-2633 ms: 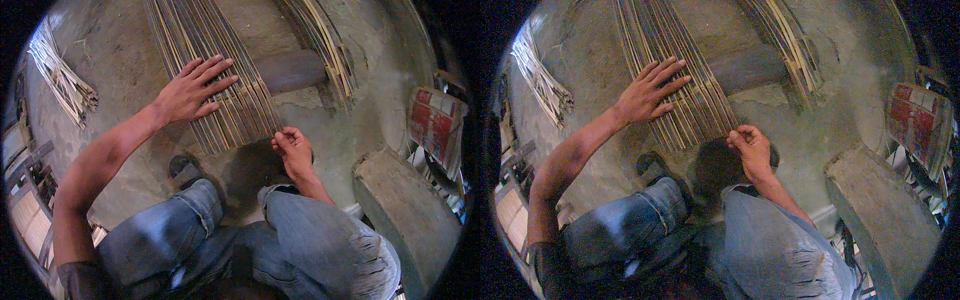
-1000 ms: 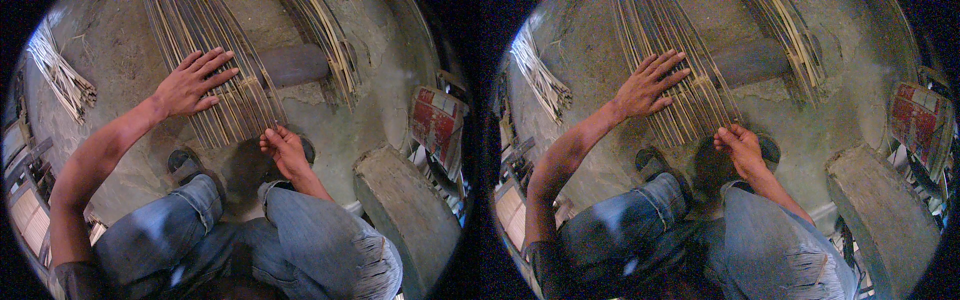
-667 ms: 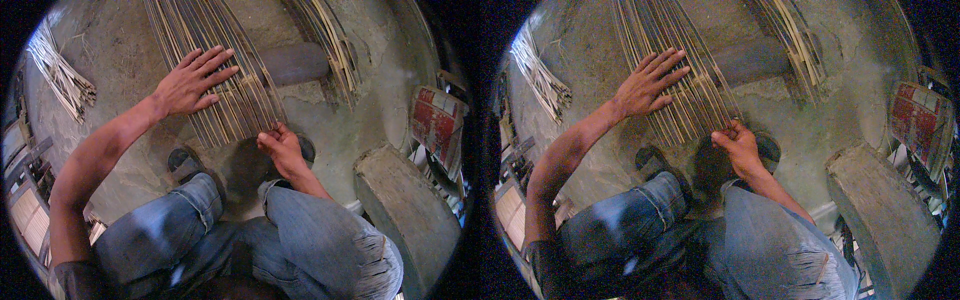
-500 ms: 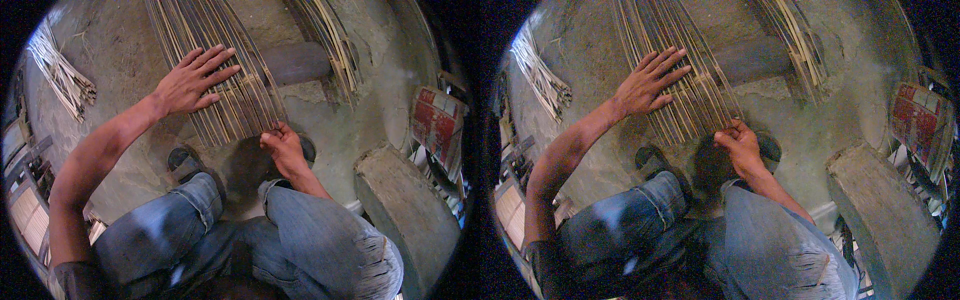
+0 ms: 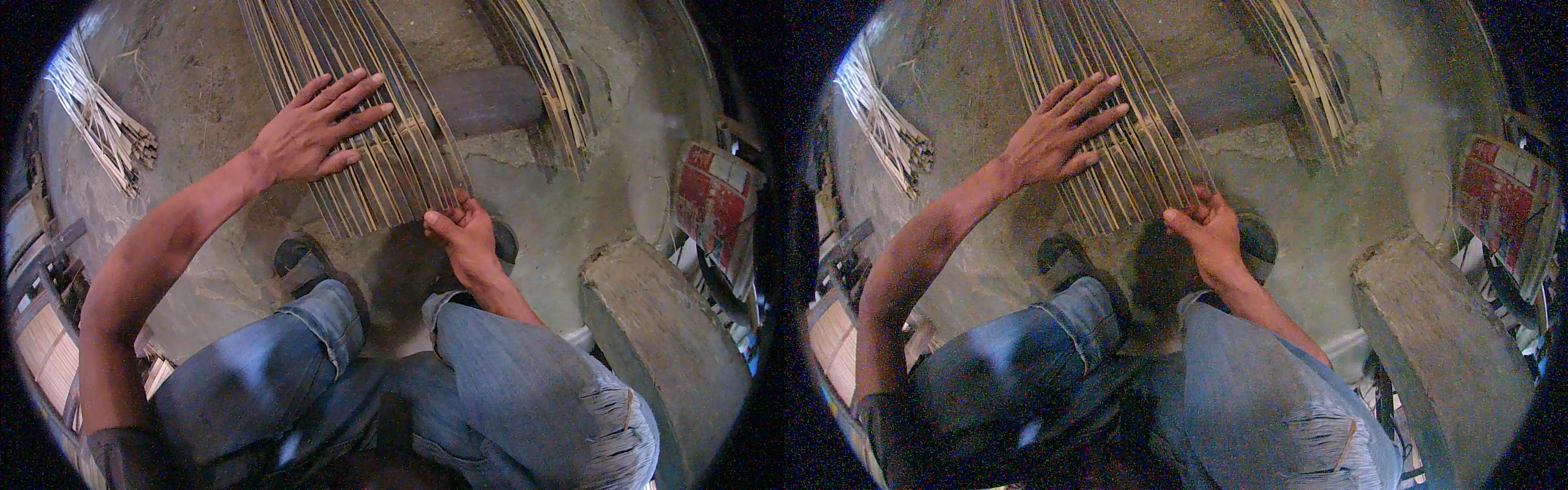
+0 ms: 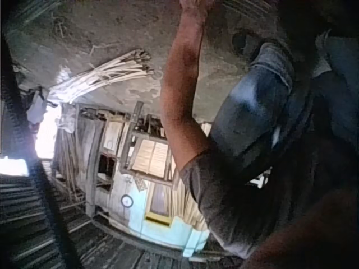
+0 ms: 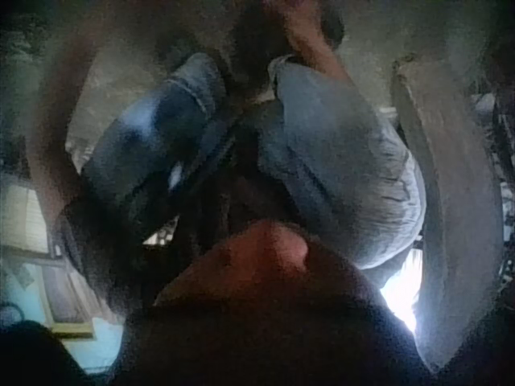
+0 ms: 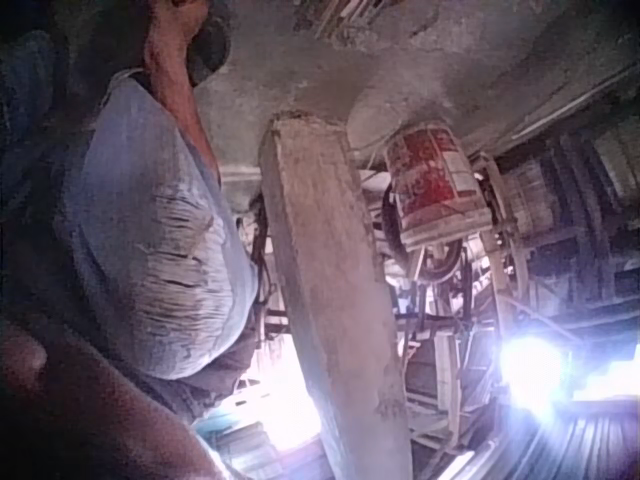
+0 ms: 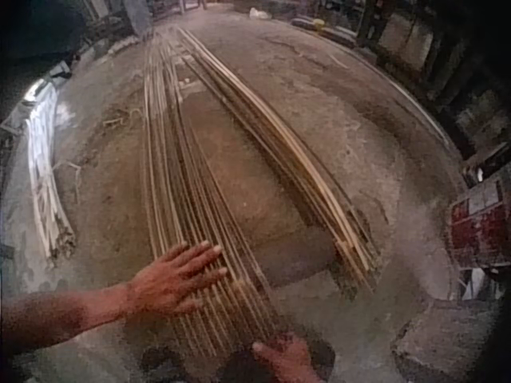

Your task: The person sits on the floor and weaves thin bamboo strips together by hand. They interlace the strips over and under each other, gradually forming a flat woven mat.

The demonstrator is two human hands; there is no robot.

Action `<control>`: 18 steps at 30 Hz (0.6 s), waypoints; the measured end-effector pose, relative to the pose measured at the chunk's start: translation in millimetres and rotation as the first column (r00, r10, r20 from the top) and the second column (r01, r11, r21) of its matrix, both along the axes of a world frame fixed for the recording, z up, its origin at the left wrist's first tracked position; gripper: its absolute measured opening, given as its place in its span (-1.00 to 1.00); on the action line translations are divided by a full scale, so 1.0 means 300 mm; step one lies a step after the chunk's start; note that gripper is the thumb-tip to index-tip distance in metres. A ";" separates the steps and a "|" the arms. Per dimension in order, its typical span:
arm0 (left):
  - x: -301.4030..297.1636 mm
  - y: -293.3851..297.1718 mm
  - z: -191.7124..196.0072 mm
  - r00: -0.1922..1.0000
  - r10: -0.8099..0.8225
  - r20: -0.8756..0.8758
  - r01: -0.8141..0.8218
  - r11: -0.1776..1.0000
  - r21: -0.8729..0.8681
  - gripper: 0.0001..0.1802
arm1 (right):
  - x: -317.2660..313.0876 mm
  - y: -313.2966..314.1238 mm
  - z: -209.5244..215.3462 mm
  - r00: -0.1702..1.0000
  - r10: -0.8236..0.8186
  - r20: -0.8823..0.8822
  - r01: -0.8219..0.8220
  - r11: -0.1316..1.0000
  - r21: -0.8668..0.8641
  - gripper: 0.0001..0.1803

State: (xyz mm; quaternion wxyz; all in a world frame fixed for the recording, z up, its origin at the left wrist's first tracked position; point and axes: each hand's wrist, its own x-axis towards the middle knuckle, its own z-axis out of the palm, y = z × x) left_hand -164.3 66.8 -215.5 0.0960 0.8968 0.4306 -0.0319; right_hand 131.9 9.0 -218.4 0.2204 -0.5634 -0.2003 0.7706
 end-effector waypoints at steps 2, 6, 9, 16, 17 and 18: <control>0.001 0.001 -0.002 1.000 -0.002 0.002 0.002 1.000 0.000 -0.25 | -0.001 0.000 0.004 1.000 0.002 0.002 -0.002 1.000 -0.009 -0.22; -0.001 0.000 -0.002 1.000 -0.001 0.005 0.001 1.000 0.000 -0.25 | 0.006 0.000 -0.001 1.000 0.013 -0.023 -0.014 1.000 -0.014 -0.22; -0.001 0.000 -0.002 1.000 0.000 0.010 0.000 1.000 -0.001 -0.26 | 0.003 -0.002 0.004 1.000 -0.010 -0.016 0.009 1.000 -0.013 -0.27; -0.002 0.001 -0.007 1.000 0.001 0.023 -0.001 1.000 -0.006 -0.26 | 0.019 -0.008 0.008 0.984 -0.171 -0.047 0.167 0.983 -0.081 -0.53; -0.003 0.001 -0.007 1.000 0.002 0.024 -0.002 1.000 -0.017 -0.26 | 0.024 -0.013 0.008 0.984 -0.171 -0.039 0.169 0.984 -0.054 -0.56; 0.003 0.006 -0.011 0.999 0.003 0.033 -0.003 1.000 -0.021 -0.26 | 0.032 -0.012 0.007 0.988 -0.148 -0.046 0.146 0.988 -0.059 -0.57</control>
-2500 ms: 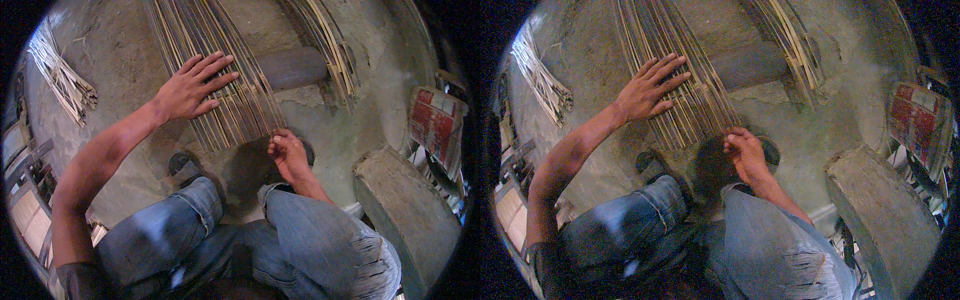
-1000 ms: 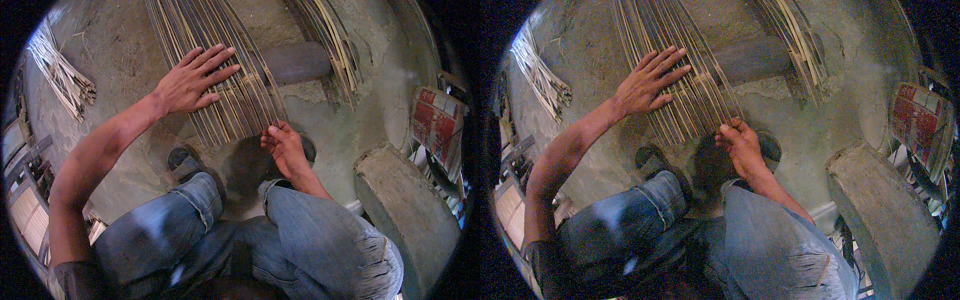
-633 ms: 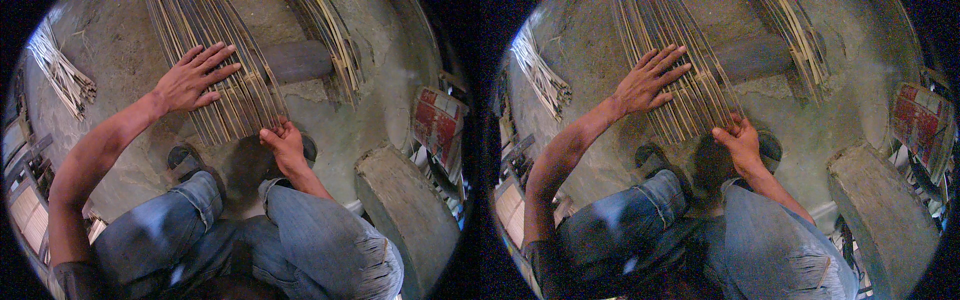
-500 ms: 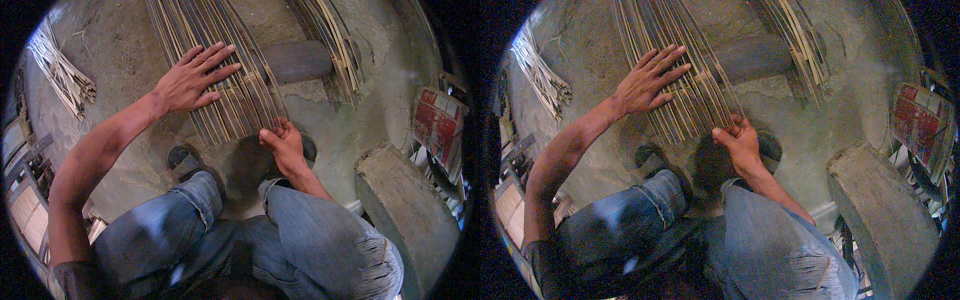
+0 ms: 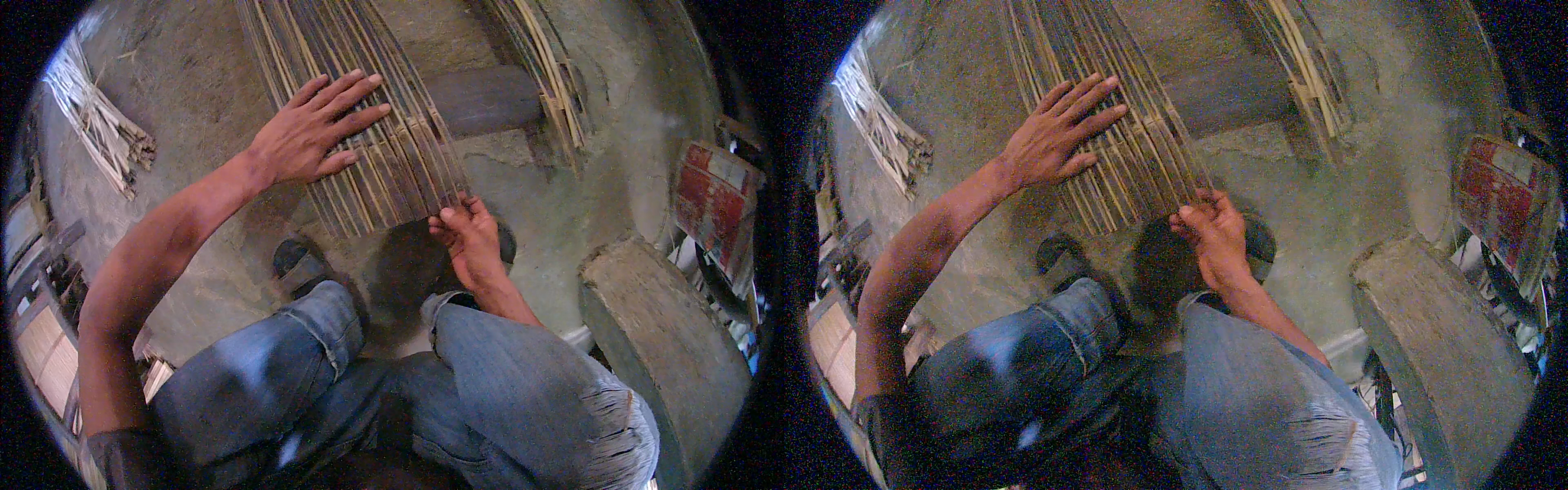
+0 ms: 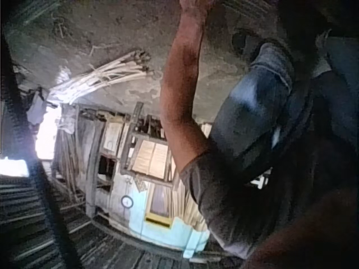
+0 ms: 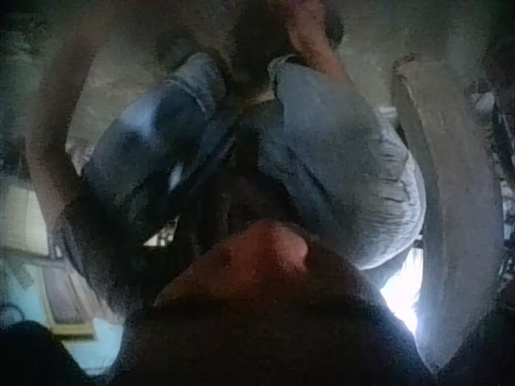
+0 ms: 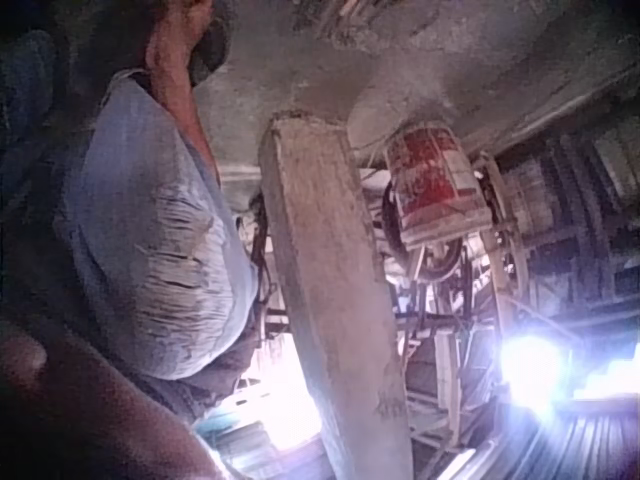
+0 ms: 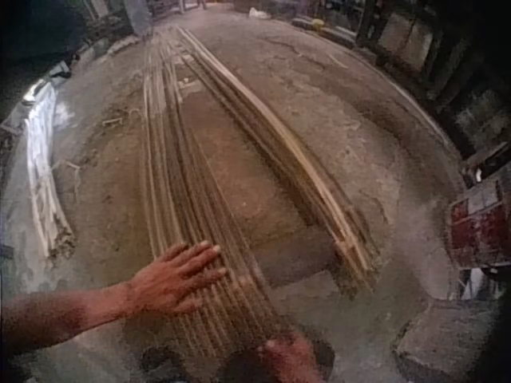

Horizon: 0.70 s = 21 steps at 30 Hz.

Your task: The person sits on the floor and weaves thin bamboo strips together by hand. They interlace the strips over and under each other, gradually forming a flat woven mat.

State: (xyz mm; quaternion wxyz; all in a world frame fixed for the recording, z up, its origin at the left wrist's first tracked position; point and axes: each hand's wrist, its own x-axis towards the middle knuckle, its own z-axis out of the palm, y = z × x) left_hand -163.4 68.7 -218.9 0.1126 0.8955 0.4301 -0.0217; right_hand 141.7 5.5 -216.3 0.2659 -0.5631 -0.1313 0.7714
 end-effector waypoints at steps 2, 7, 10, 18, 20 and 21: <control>0.001 0.002 0.001 1.000 0.007 -0.005 -0.007 1.000 -0.018 -0.25 | 0.010 0.002 0.001 0.999 0.043 -0.012 -0.043 0.999 -0.006 -0.59; 0.001 -0.008 0.014 0.999 0.024 -0.030 -0.025 0.998 -0.055 -0.25 | 0.135 0.103 0.011 0.944 -0.310 0.112 0.295 0.946 0.132 -0.65; 0.006 -0.001 0.027 1.000 0.027 -0.016 -0.027 0.998 -0.061 -0.25 | 0.250 0.205 -0.029 0.876 -0.469 0.109 0.431 0.864 0.259 -0.72; 0.015 -0.002 0.018 0.999 -0.002 0.044 0.004 0.999 -0.051 -0.27 | 0.058 0.171 0.266 0.984 0.116 0.135 -0.157 0.920 0.359 -0.75; 0.025 -0.008 0.028 0.998 0.005 0.055 -0.002 0.998 -0.058 -0.28 | -0.007 0.243 0.292 0.928 0.254 0.274 -0.361 0.800 0.480 -0.67; 0.013 -0.002 0.032 0.998 0.007 0.068 -0.003 0.998 -0.062 -0.28 | -0.042 0.274 0.314 0.882 0.302 0.362 -0.459 0.728 0.510 -0.64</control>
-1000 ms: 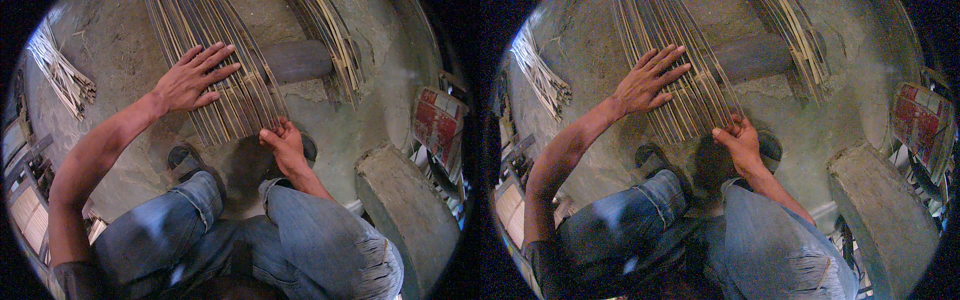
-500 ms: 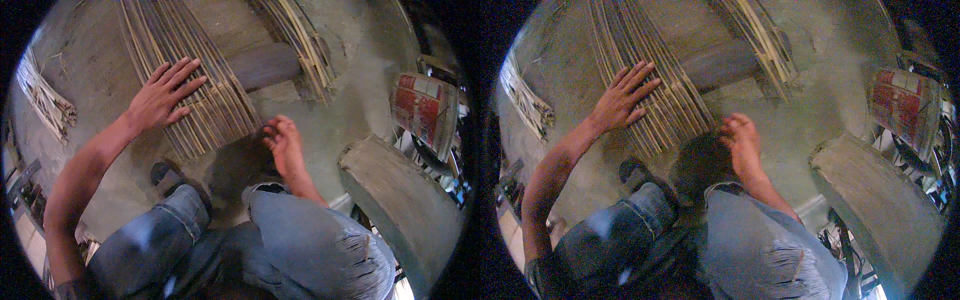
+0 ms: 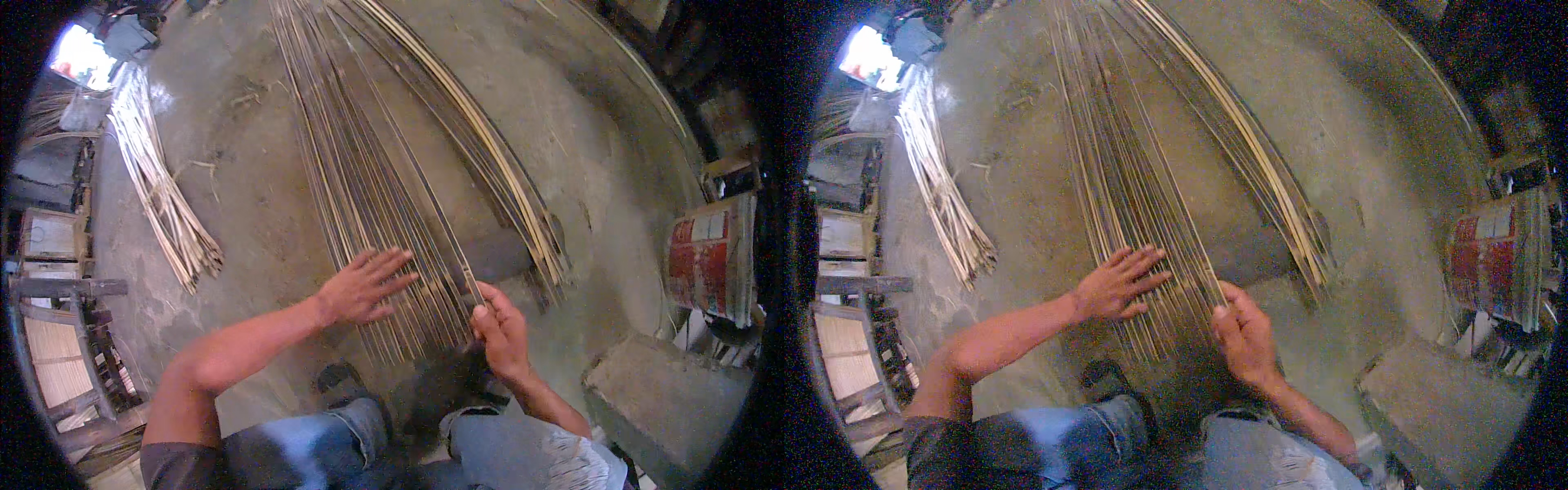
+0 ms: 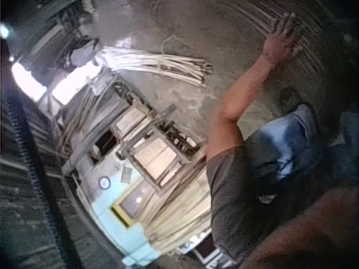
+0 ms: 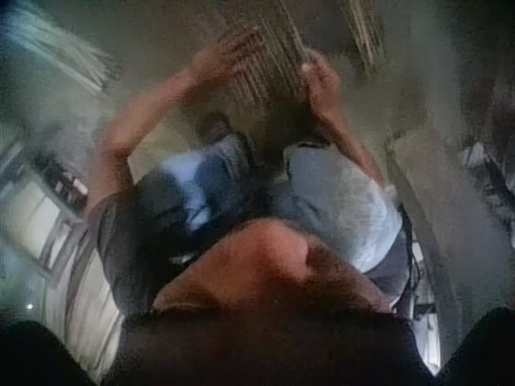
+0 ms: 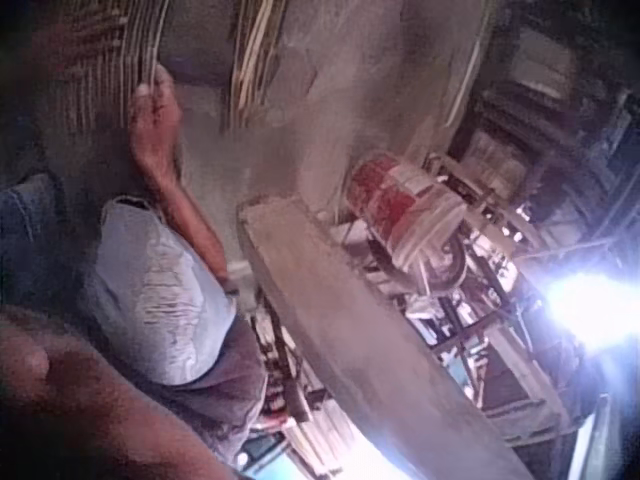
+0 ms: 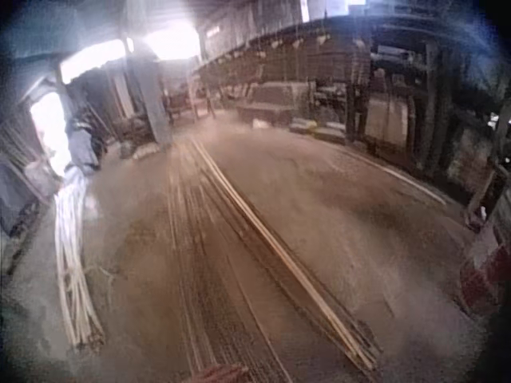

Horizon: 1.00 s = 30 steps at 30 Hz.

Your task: The person sits on the floor and weaves thin bamboo strips together by hand. They interlace the strips over and under each other, gradually forming a flat woven mat.

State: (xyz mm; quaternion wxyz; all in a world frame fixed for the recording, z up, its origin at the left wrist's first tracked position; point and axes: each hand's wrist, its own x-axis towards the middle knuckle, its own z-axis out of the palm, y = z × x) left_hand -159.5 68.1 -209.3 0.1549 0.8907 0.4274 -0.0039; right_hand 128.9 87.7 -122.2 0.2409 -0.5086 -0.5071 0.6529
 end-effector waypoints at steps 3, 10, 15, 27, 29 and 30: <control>-0.005 -0.005 0.026 1.000 0.008 0.002 -0.008 1.000 0.021 -0.28 | -0.060 0.022 0.141 0.985 0.083 -0.154 -0.038 0.960 0.278 -0.54; -0.004 -0.003 0.000 0.999 0.007 0.034 -0.009 0.998 0.054 -0.28 | -0.113 -0.087 -0.101 0.993 0.058 -0.105 -0.028 0.964 0.265 -0.57; -0.012 -0.031 -0.014 0.999 0.021 0.025 -0.021 0.999 0.028 -0.28 | -0.107 -0.161 -0.182 0.993 0.047 -0.109 -0.032 0.991 0.129 -0.62; -0.026 -0.014 -0.026 0.999 0.001 -0.036 0.002 0.997 0.081 -0.32 | 0.037 -0.200 -0.191 0.996 0.085 -0.034 -0.091 0.960 -0.264 -0.61; -0.019 -0.021 -0.031 0.999 0.019 -0.035 -0.017 0.997 0.074 -0.34 | 0.051 -0.210 -0.196 0.994 0.097 -0.044 -0.105 0.958 -0.265 -0.61; -0.018 -0.020 -0.033 0.999 0.027 -0.032 -0.024 0.997 0.075 -0.34 | 0.049 -0.205 -0.189 0.992 0.123 -0.017 -0.123 0.959 -0.255 -0.62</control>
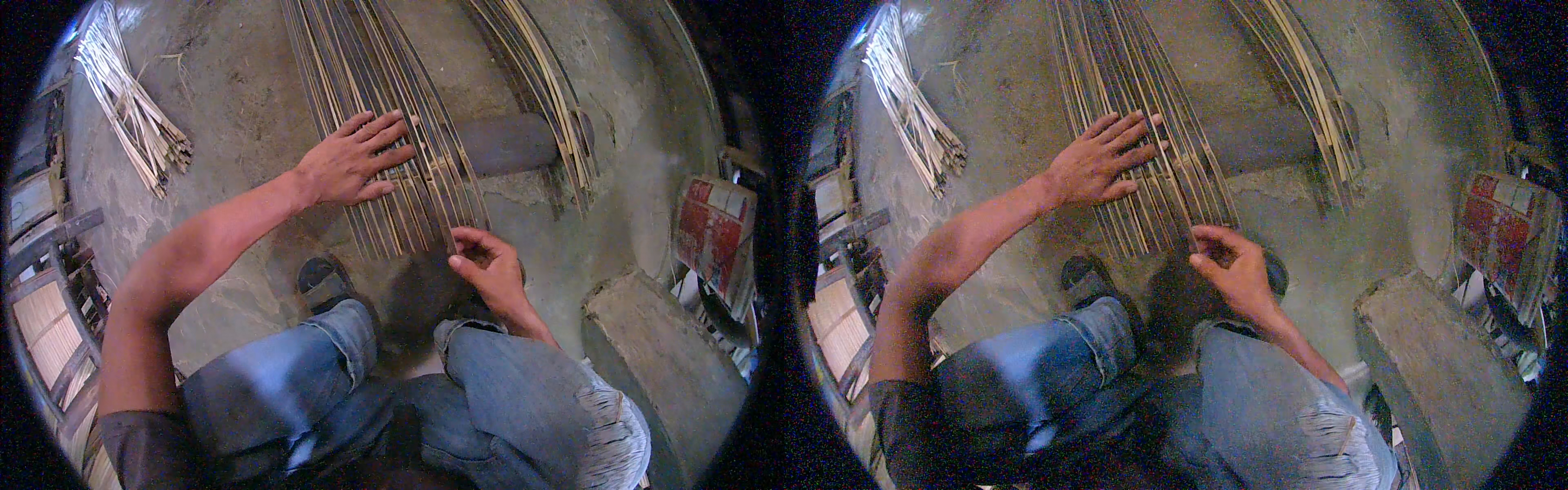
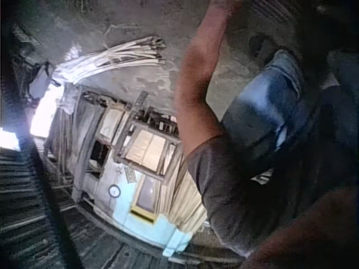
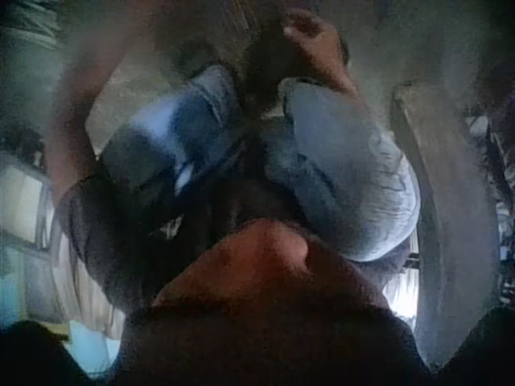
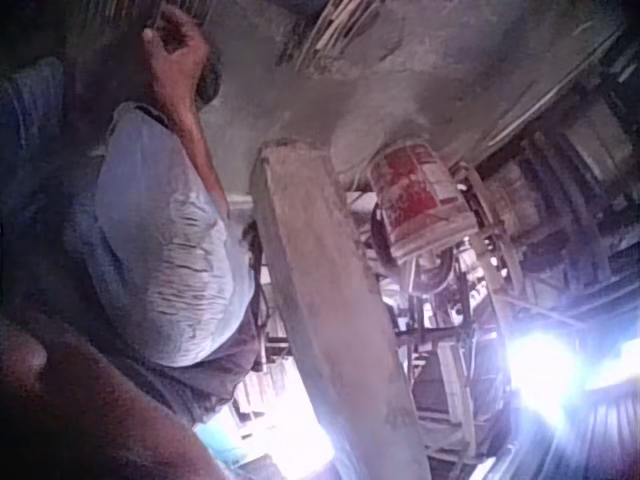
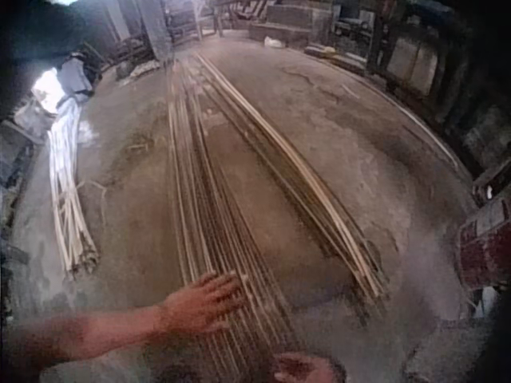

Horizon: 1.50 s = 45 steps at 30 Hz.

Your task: The person sits on the floor and weaves thin bamboo strips together by hand. They interlace the strips over and under each other, gradually forming a flat woven mat.

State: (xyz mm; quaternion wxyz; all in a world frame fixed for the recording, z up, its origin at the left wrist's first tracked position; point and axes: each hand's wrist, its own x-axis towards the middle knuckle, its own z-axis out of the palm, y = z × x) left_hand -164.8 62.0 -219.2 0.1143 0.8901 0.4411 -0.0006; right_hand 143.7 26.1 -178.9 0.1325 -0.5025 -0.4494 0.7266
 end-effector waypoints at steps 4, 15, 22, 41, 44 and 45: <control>0.009 0.002 0.019 0.998 0.066 -0.013 -0.066 0.997 0.030 -0.20 | 0.008 -0.020 0.008 0.996 0.085 0.029 -0.085 0.996 -0.002 -0.65; -0.008 -0.039 0.017 0.948 0.317 -0.026 -0.317 0.948 -0.001 0.14 | -0.038 -0.073 -0.146 0.954 -0.282 -0.103 0.195 0.842 -0.504 -0.66; -0.015 -0.042 0.004 0.948 0.313 -0.049 -0.311 0.949 0.038 0.12 | -0.048 -0.075 -0.125 0.960 -0.248 -0.127 0.133 0.809 -0.573 -0.70; -0.009 -0.050 0.005 0.935 0.350 0.061 -0.352 0.936 0.016 0.15 | -0.079 -0.086 -0.140 0.971 -0.235 -0.037 0.190 0.860 -0.474 -0.68; -0.005 -0.047 0.009 0.932 0.356 0.064 -0.357 0.934 0.004 0.14 | -0.080 -0.082 -0.135 0.973 -0.227 -0.033 0.187 0.869 -0.458 -0.66; -0.004 -0.046 0.011 0.931 0.356 0.073 -0.358 0.934 0.005 0.14 | -0.081 -0.081 -0.132 0.972 -0.234 -0.031 0.194 0.865 -0.463 -0.65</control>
